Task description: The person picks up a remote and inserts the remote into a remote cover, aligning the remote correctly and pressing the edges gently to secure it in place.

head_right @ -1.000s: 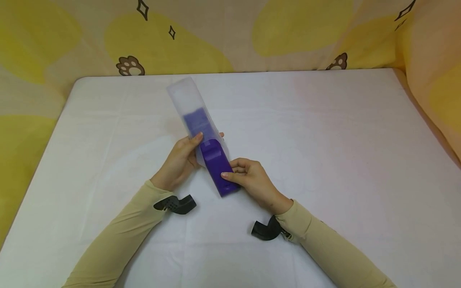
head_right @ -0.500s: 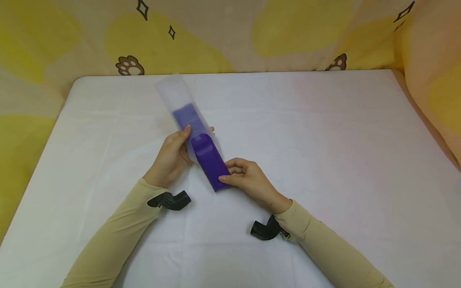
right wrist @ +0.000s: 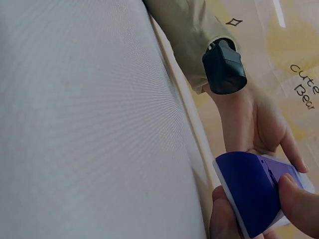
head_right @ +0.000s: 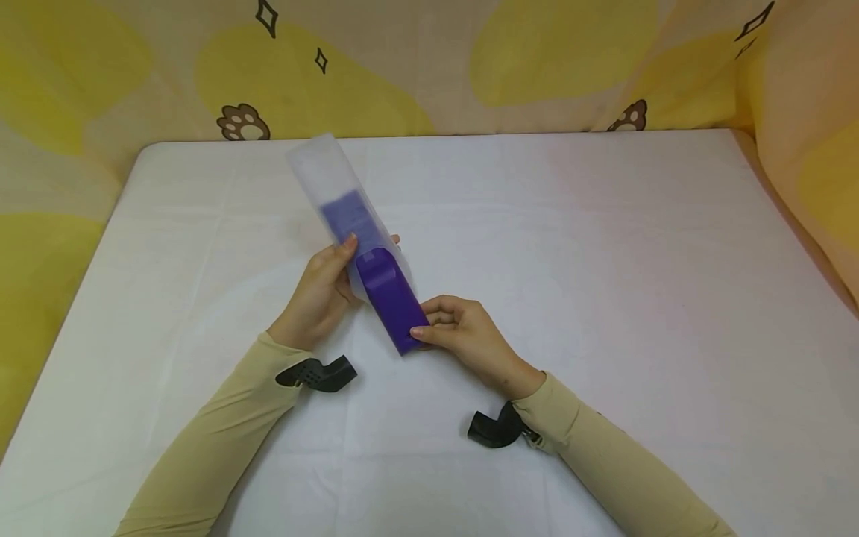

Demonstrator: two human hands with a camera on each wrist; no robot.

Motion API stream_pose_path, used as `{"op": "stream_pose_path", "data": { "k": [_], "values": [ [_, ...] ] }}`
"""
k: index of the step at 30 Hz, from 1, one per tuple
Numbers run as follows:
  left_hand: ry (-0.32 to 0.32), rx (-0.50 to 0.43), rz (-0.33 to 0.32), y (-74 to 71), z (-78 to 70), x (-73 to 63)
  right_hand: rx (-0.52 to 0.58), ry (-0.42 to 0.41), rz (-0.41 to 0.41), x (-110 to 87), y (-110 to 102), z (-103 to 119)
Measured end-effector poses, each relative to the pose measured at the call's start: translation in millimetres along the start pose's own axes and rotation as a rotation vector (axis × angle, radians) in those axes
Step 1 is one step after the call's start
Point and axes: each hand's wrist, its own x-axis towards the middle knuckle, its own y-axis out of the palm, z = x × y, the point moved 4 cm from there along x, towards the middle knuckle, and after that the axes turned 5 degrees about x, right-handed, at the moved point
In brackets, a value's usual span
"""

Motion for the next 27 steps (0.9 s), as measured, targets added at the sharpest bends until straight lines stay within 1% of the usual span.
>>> {"op": "stream_pose_path", "data": {
  "k": [6, 13, 22, 27],
  "values": [
    [-0.007, 0.020, 0.006, 0.6, 2.7, -0.1, -0.002, -0.009, 0.003, -0.2, -0.5, -0.3],
    [0.011, 0.086, 0.019, 3.5, 4.2, -1.1, 0.018, -0.004, -0.006, -0.7, -0.6, -0.2],
    [0.000, 0.092, 0.035, 3.6, 7.7, -1.4, 0.020, -0.009, -0.015, 0.0, -0.7, -0.5],
    [-0.015, 0.097, 0.032, 3.7, 8.1, -2.0, 0.026, -0.012, -0.018, 0.2, -0.7, -0.9]
  ]
}}
